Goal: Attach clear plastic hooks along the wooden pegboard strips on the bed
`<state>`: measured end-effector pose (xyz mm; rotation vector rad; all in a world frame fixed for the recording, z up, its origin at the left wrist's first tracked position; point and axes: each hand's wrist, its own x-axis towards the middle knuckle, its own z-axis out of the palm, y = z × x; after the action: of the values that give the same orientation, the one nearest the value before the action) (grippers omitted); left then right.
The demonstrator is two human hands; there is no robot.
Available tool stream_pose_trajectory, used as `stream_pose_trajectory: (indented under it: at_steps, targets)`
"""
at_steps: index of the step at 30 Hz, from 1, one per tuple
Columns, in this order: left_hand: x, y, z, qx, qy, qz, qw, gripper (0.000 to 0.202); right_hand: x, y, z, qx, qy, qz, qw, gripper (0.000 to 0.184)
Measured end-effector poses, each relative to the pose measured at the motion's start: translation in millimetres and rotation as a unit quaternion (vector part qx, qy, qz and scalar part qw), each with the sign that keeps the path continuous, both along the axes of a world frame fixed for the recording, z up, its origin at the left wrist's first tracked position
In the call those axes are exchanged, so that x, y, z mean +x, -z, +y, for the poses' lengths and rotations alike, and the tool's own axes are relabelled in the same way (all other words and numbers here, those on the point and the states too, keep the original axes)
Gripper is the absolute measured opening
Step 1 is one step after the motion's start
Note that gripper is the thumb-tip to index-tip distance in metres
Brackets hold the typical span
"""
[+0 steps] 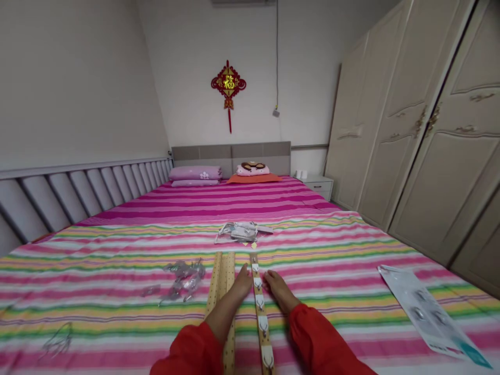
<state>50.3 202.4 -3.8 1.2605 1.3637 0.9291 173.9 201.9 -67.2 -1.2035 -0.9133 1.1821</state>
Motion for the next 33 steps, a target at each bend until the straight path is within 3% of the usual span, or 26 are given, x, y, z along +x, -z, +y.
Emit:
stream_pose_trajectory:
  at_steps: [3, 6, 9, 12, 15, 19, 23, 28, 33]
  targets:
    - [-23, -6.6, -31, 0.043, 0.003, 0.006, 0.999, 0.038, 5, -5.7, -29, -0.021, 0.001, 0.034, 0.999, 0.028]
    - [-58, -3.7, -63, 0.113, -0.009, 0.001, 0.994, 0.031, 10, -9.0, -62, -0.043, 0.004, 0.058, 0.997, 0.032]
    - [-104, 10.7, -87, 0.153, -0.117, -0.004, 0.981, 0.029, 11, -11.5, -95, -0.051, 0.007, 0.087, 0.995, 0.035]
    - [-147, 31.2, -100, 0.191, -0.279, 0.007, 0.941, 0.026, 10, -13.3, -128, -0.049, 0.024, 0.129, 0.99, 0.038]
    - [-173, 49.8, -105, 0.213, -0.345, 0.041, 0.913, 0.023, 5, -11.4, -162, -0.02, 0.054, 0.126, 0.99, 0.04]
    - [-180, 65.6, -111, 0.222, -0.347, 0.127, 0.902, 0.023, -7, 5.3, -206, 0.018, 0.095, 0.006, 0.995, 0.042]
    - [-177, 71.0, -113, 0.214, -0.318, 0.203, 0.901, 0.023, -31, 36.9, -235, 0.047, 0.204, -0.127, 0.97, 0.059]
    - [-178, 70.0, -113, 0.203, -0.302, 0.221, 0.905, 0.021, -52, 66.7, -239, 0.047, 0.223, -0.235, 0.945, 0.072]
    - [-177, 67.4, -115, 0.174, -0.297, 0.242, 0.907, 0.019, -62, 73.4, -233, 0.052, 0.213, -0.247, 0.944, 0.069]
